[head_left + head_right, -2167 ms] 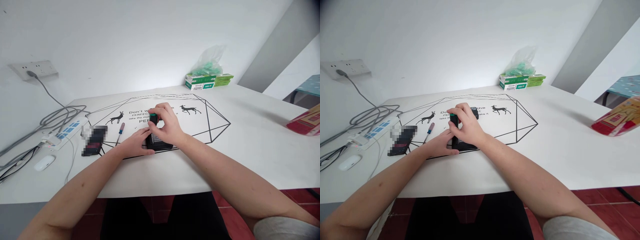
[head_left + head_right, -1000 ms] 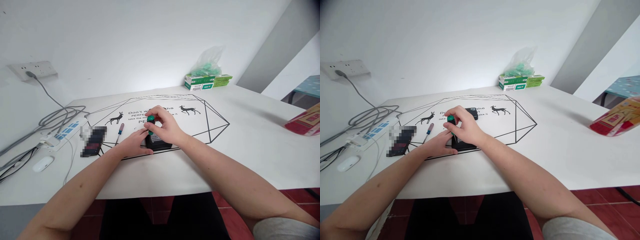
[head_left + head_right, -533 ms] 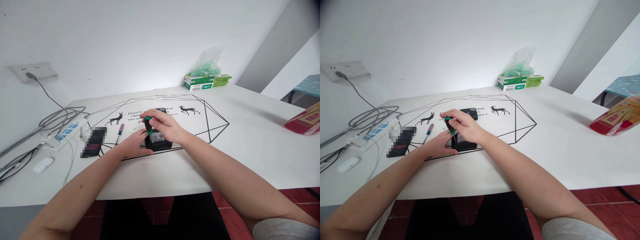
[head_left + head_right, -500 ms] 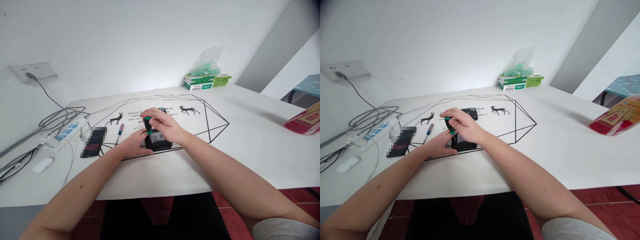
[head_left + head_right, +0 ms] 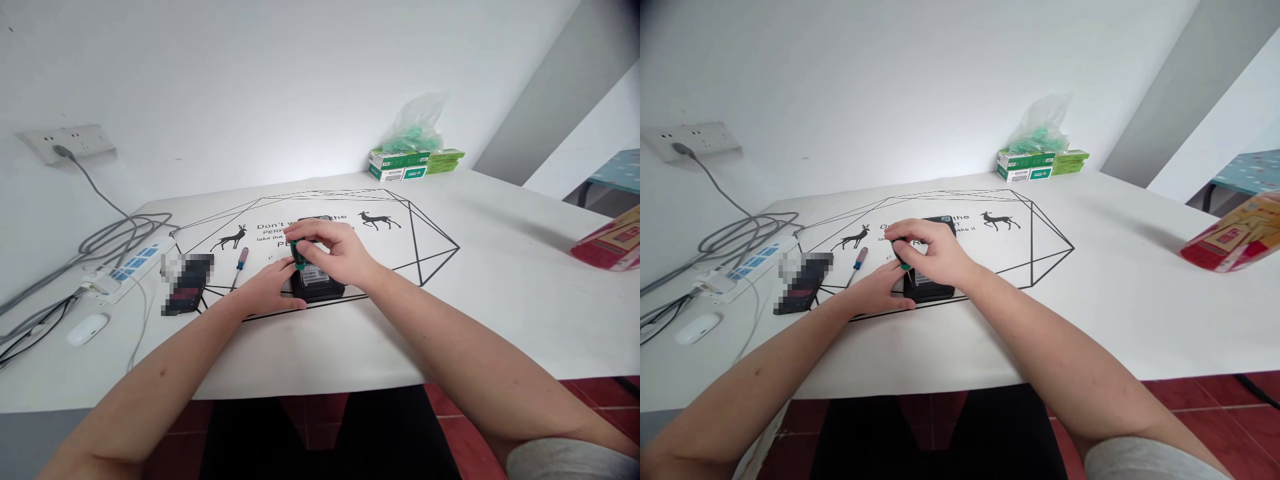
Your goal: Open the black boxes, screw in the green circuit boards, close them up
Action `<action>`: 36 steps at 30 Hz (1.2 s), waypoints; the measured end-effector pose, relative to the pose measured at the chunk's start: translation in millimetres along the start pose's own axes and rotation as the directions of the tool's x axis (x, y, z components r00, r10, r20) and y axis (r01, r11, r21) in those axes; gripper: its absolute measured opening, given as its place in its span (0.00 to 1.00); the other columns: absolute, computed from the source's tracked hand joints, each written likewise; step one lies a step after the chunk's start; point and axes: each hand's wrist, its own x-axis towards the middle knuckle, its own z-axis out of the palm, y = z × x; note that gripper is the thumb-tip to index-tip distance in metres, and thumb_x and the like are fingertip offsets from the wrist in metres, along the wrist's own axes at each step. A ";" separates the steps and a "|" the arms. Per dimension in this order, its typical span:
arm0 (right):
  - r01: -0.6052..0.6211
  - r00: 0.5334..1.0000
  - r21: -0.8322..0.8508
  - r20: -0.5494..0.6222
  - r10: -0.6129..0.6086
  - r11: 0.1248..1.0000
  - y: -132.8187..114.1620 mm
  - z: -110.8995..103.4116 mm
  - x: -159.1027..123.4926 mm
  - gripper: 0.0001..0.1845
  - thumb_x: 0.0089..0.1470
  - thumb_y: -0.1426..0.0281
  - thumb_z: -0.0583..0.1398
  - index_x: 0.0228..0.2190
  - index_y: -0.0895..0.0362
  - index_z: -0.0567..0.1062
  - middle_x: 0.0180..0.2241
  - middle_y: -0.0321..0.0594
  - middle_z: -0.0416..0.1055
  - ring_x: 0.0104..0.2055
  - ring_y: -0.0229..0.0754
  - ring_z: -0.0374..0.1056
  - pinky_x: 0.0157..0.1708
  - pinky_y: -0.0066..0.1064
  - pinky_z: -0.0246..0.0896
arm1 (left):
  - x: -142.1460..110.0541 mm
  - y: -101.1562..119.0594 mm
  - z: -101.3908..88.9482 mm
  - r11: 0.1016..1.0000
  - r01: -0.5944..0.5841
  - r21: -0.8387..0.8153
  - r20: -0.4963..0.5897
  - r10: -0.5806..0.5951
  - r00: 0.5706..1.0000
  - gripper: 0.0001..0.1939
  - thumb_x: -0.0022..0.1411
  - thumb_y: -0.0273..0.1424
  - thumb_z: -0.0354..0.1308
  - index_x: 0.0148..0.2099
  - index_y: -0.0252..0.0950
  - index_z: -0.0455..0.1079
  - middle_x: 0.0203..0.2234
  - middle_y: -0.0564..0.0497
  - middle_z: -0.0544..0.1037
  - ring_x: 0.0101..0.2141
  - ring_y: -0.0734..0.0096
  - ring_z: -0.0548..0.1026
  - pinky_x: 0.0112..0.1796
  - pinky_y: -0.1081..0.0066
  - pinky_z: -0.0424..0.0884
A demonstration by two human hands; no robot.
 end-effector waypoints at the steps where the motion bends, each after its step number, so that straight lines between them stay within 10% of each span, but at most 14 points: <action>1: -0.045 0.999 0.025 -0.003 0.045 0.999 -2.0 1.3 -0.4 0.06 0.62 0.66 0.66 0.42 0.51 0.83 0.49 0.43 0.85 0.55 0.48 0.81 0.55 0.47 0.79 | 0.1 0.6 -0.3 1.000 0.009 0.000 0.008 -0.009 1.000 0.47 0.64 0.60 0.67 0.75 0.40 0.64 0.72 0.35 0.64 0.69 0.32 0.65 0.67 0.38 0.66; 7: -0.167 0.985 0.129 0.066 0.160 0.977 2.1 4.6 -2.6 0.12 0.66 0.62 0.65 0.49 0.50 0.75 0.57 0.46 0.82 0.57 0.48 0.81 0.57 0.50 0.78 | -0.2 -0.3 0.7 1.000 0.014 -0.006 0.003 -0.014 1.000 0.45 0.64 0.61 0.67 0.74 0.42 0.66 0.72 0.37 0.65 0.68 0.33 0.66 0.67 0.39 0.66; 14: -0.037 0.990 0.001 0.140 0.037 0.999 7.0 -1.3 -1.9 0.13 0.75 0.64 0.54 0.54 0.51 0.74 0.60 0.49 0.78 0.69 0.50 0.71 0.65 0.54 0.71 | 0.1 1.5 -1.3 1.000 -0.003 -0.007 -0.002 0.003 1.000 0.48 0.64 0.61 0.66 0.76 0.41 0.64 0.72 0.36 0.65 0.68 0.33 0.66 0.67 0.38 0.65; 24: 0.189 0.981 -0.220 0.001 -0.194 0.957 2.8 4.3 -1.4 0.17 0.72 0.74 0.53 0.47 0.50 0.81 0.49 0.45 0.76 0.50 0.44 0.75 0.47 0.42 0.77 | 0.5 2.0 -1.4 1.000 -0.023 -0.006 -0.012 0.022 1.000 0.48 0.64 0.63 0.66 0.75 0.42 0.64 0.67 0.36 0.70 0.64 0.34 0.70 0.65 0.40 0.68; 28: 0.152 0.986 -0.221 -0.031 -0.163 0.963 2.7 6.5 -0.8 0.05 0.66 0.66 0.65 0.43 0.50 0.78 0.49 0.44 0.79 0.49 0.46 0.75 0.41 0.41 0.78 | 0.8 2.0 -1.1 1.000 0.000 -0.001 0.006 0.000 1.000 0.47 0.63 0.63 0.65 0.73 0.40 0.67 0.67 0.35 0.69 0.65 0.33 0.69 0.65 0.39 0.68; 36: -0.019 0.997 -0.185 -0.075 0.006 0.982 4.6 11.6 -6.5 0.16 0.61 0.70 0.66 0.50 0.50 0.72 0.49 0.43 0.80 0.49 0.46 0.79 0.51 0.46 0.79 | -0.5 4.2 -2.6 0.999 0.031 -0.011 0.018 -0.031 0.999 0.47 0.63 0.60 0.67 0.74 0.39 0.65 0.70 0.34 0.66 0.67 0.31 0.67 0.66 0.38 0.67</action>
